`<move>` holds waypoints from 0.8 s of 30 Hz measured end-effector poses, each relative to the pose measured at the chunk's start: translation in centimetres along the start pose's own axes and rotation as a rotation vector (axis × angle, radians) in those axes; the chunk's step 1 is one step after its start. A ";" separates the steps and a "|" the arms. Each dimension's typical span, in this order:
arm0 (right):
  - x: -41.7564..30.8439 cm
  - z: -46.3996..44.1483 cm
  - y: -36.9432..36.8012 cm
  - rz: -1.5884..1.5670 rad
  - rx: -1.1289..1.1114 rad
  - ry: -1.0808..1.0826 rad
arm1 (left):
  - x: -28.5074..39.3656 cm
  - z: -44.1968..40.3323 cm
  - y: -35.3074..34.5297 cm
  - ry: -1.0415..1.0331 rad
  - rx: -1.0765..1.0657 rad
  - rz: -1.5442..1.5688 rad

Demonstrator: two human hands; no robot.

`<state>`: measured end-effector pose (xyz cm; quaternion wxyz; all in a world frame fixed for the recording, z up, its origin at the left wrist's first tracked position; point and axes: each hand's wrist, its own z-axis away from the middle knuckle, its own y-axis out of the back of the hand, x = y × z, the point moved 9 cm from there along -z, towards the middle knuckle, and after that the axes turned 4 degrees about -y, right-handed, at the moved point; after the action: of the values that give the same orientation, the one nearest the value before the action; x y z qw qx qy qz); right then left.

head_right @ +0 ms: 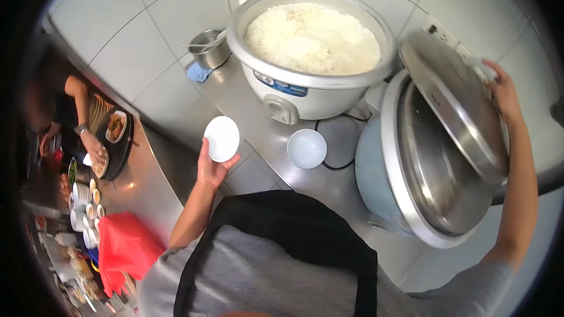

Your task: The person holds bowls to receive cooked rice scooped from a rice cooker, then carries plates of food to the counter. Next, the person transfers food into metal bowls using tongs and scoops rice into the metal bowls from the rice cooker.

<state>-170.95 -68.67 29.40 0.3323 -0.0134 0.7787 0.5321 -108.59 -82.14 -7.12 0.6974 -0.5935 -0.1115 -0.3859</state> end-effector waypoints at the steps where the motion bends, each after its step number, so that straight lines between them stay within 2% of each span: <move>1: 1.6 0.4 -0.7 -0.061 -0.040 -0.043 | 0.9 -0.4 0.5 -0.024 0.003 0.029; 5: 4.5 0.0 -3.9 -0.036 -0.147 -0.158 | 4.9 -2.6 0.7 -0.112 -0.022 0.124; 6: 6.1 -1.3 -3.9 -0.012 -0.119 -0.095 | 5.9 -3.1 -0.3 -0.113 -0.125 0.166; 8: 6.5 -2.3 -4.1 -0.030 -0.142 -0.165 | 7.7 -3.9 -1.1 -0.142 -0.137 0.236; 11: 8.1 -3.4 -3.8 0.232 -0.215 -0.370 | 9.9 -5.4 -0.6 -0.124 -0.211 0.395; 13: 6.8 -3.9 -3.3 0.566 -0.329 -0.522 | 11.9 -6.6 -0.2 -0.095 -0.286 0.517; 17: 5.2 -4.6 -3.3 0.461 -0.332 -0.937 | 15.1 -8.8 0.7 -0.058 -0.374 0.613; 19: 2.1 -4.0 -4.7 0.507 -0.315 -1.007 | 16.5 -9.9 2.1 -0.057 -0.359 0.608; 21: 11.2 -10.0 -2.0 0.674 -0.371 -0.706 | 17.1 -10.3 3.2 0.019 -0.368 0.617; 23: 16.3 -18.3 0.4 1.064 -0.219 -0.024 | 18.2 -10.8 3.9 0.037 -0.430 0.609; 24: 7.4 -18.5 -3.4 1.046 -0.188 0.066 | 18.6 -11.1 5.0 -0.001 -0.345 0.518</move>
<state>-184.71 -83.19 26.64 -0.0046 0.3304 0.6403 0.6934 -96.01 -99.89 -2.39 0.6614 -0.7121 0.1102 -0.2081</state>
